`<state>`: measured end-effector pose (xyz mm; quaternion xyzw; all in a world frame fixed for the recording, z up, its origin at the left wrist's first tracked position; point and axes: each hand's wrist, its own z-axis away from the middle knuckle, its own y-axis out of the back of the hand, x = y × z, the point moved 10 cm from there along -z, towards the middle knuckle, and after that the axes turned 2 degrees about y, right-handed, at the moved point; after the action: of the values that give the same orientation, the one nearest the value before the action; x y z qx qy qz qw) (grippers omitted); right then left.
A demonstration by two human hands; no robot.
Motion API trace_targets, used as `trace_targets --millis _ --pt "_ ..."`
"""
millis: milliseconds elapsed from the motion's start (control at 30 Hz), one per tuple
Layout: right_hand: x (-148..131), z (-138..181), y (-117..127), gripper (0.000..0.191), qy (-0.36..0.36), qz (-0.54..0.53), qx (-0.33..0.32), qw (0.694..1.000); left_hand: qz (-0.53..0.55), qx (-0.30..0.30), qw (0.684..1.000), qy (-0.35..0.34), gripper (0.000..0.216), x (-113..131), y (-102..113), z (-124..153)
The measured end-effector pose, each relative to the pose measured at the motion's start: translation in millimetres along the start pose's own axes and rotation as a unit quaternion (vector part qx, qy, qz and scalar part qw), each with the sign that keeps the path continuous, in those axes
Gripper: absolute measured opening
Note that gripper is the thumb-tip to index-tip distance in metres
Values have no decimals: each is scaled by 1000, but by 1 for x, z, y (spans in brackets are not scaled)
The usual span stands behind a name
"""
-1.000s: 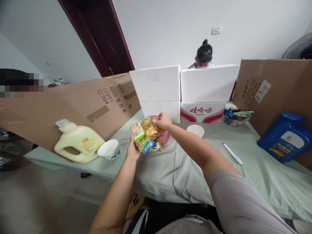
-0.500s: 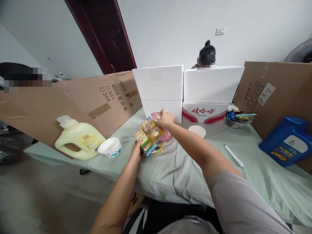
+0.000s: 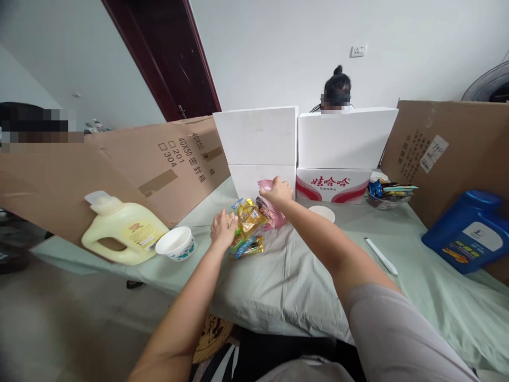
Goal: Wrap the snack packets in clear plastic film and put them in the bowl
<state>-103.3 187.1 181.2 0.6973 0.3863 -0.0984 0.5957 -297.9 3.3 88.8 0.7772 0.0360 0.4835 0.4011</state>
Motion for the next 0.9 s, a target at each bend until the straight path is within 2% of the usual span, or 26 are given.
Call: trace_targets --millis 67,100,167,233,300,400,633,800,900 --pt "7 -3 0 58 -12 -19 10 1000 -83 31 986 -139 61 44 1 17" --pt "11 -3 0 59 -21 -32 16 999 -122 29 967 -223 58 69 -5 29" --pt "20 -3 0 60 -40 -58 32 997 -174 -21 917 -358 54 109 -30 51" --pt "33 -1 2 59 -65 -95 49 992 -220 -97 877 -417 53 129 -61 62" --pt "50 3 5 56 -88 -131 64 985 -271 -144 856 -416 53 135 -85 58" --pt "80 8 13 54 -109 -159 77 978 -324 -147 849 -390 48 134 -102 46" --pt "132 14 47 61 -128 -183 132 966 -361 -132 835 -393 39 130 -114 48" --pt "161 20 51 60 -156 -216 151 952 -373 -115 838 -383 38 132 -122 49" --pt "188 23 57 57 -171 -233 168 942 -376 -111 833 -389 39 130 -123 51"
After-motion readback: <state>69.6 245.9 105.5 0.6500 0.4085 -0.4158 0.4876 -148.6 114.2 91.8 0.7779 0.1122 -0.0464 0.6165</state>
